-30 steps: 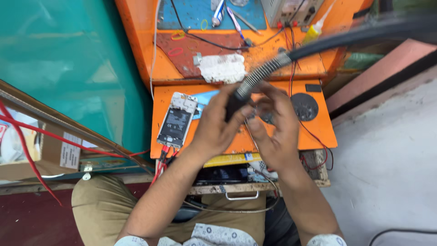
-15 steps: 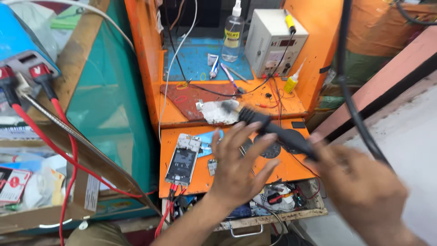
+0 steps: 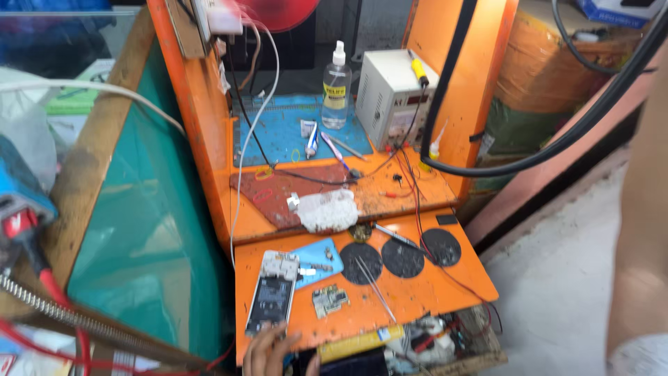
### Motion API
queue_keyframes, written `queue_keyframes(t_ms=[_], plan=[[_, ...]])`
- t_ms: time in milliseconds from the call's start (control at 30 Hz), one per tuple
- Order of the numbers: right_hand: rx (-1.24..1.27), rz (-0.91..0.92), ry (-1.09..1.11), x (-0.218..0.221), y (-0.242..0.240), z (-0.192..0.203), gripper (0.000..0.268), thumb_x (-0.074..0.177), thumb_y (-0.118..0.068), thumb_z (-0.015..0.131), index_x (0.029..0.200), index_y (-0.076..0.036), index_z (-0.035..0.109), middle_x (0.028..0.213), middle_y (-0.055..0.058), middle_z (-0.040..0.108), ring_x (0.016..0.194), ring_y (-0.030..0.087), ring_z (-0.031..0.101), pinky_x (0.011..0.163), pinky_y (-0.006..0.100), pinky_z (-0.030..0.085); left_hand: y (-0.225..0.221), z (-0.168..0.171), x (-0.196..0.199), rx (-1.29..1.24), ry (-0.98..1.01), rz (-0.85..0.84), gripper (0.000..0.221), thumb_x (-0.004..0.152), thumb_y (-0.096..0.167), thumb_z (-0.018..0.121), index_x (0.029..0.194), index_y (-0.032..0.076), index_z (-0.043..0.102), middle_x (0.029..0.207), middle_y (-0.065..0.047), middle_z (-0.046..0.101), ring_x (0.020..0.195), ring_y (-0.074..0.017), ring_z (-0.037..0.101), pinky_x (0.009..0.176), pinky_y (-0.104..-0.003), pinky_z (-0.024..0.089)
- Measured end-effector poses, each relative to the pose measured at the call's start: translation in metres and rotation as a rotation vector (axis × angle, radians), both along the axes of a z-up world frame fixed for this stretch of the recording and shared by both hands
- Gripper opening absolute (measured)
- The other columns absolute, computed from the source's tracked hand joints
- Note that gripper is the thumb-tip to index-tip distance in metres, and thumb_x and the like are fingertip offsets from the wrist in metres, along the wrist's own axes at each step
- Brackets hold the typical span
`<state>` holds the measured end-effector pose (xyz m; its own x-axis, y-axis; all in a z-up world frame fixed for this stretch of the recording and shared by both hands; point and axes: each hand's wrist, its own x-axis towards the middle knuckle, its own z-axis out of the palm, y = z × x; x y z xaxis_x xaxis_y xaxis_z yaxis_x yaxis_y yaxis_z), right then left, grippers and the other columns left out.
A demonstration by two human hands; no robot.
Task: The person uses a heat gun on the screen of a mobile phone and then handles the internal circuit board and screen assembly by hand.
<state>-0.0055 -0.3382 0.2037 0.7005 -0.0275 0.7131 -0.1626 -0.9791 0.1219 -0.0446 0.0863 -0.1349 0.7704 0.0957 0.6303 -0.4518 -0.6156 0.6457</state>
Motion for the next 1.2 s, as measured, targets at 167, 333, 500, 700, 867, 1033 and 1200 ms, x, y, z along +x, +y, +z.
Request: queue_keyframes(t_ms=[167, 333, 500, 700, 867, 1033, 1200], plan=[[0.068, -0.005, 0.005, 0.087, -0.038, 0.045, 0.043, 0.081, -0.026, 0.086, 0.121, -0.014, 0.074, 0.104, 0.004, 0.072, 0.084, 0.019, 0.065, 0.075, 0.036, 0.05, -0.012, -0.022, 0.028, -0.017, 0.069, 0.073, 0.053, 0.066, 0.024, 0.087, 0.114, 0.011, 0.066, 0.125, -0.013, 0.062, 0.128, -0.0404, 0.054, 0.109, -0.051, 0.042], [0.188, -0.056, 0.08, 0.153, -0.062, 0.059, 0.042, 0.08, -0.025, 0.087, 0.119, -0.014, 0.075, 0.105, 0.005, 0.072, 0.086, 0.02, 0.065, 0.077, 0.036, 0.051, -0.023, 0.018, 0.067, 0.003, 0.077, 0.08, 0.054, 0.069, 0.022, 0.087, 0.117, 0.009, 0.065, 0.127, -0.015, 0.062, 0.127, -0.0401, 0.055, 0.108, -0.05, 0.044], [0.293, -0.116, 0.175, 0.22, -0.082, 0.033, 0.041, 0.08, -0.024, 0.088, 0.117, -0.013, 0.075, 0.106, 0.005, 0.072, 0.087, 0.021, 0.064, 0.079, 0.037, 0.051, -0.01, 0.01, 0.075, 0.034, 0.056, 0.058, 0.055, 0.072, 0.019, 0.086, 0.12, 0.007, 0.063, 0.129, -0.017, 0.061, 0.127, -0.0398, 0.056, 0.107, -0.049, 0.045], [0.359, -0.155, 0.274, 0.188, -0.026, -0.088, 0.041, 0.079, -0.023, 0.09, 0.115, -0.012, 0.075, 0.107, 0.005, 0.072, 0.089, 0.021, 0.064, 0.082, 0.037, 0.051, 0.03, 0.015, -0.005, 0.039, 0.072, -0.103, 0.056, 0.075, 0.016, 0.086, 0.124, 0.005, 0.06, 0.131, -0.019, 0.06, 0.127, -0.0395, 0.057, 0.106, -0.048, 0.047], [0.364, 0.041, 0.107, 0.136, 0.042, -0.154, 0.04, 0.078, -0.022, 0.091, 0.113, -0.011, 0.076, 0.108, 0.006, 0.072, 0.091, 0.022, 0.064, 0.084, 0.038, 0.051, 0.029, 0.061, -0.033, -0.005, 0.182, -0.228, 0.065, 0.081, 0.016, 0.083, 0.135, 0.001, 0.05, 0.141, -0.022, 0.053, 0.134, -0.042, 0.052, 0.11, -0.049, 0.045], [0.53, 0.386, 0.132, 0.045, 0.062, -0.153, 0.039, 0.078, -0.021, 0.093, 0.112, -0.01, 0.076, 0.109, 0.006, 0.072, 0.093, 0.023, 0.064, 0.086, 0.038, 0.052, 0.016, 0.08, -0.008, 0.115, 0.209, -0.12, 0.082, 0.081, 0.023, 0.083, 0.145, -0.004, 0.038, 0.144, -0.028, 0.047, 0.135, -0.0474, 0.045, 0.112, -0.056, 0.038], [0.576, 0.548, 0.181, -0.044, 0.206, -0.244, 0.039, 0.084, -0.029, 0.092, 0.115, -0.012, 0.075, 0.115, 0.003, 0.073, 0.102, 0.023, 0.066, 0.091, 0.037, 0.054, 0.001, 0.077, 0.025, 0.235, 0.225, 0.012, 0.09, 0.079, 0.03, 0.084, 0.148, -0.001, 0.036, 0.142, -0.026, 0.051, 0.13, -0.0451, 0.049, 0.103, -0.057, 0.041]])
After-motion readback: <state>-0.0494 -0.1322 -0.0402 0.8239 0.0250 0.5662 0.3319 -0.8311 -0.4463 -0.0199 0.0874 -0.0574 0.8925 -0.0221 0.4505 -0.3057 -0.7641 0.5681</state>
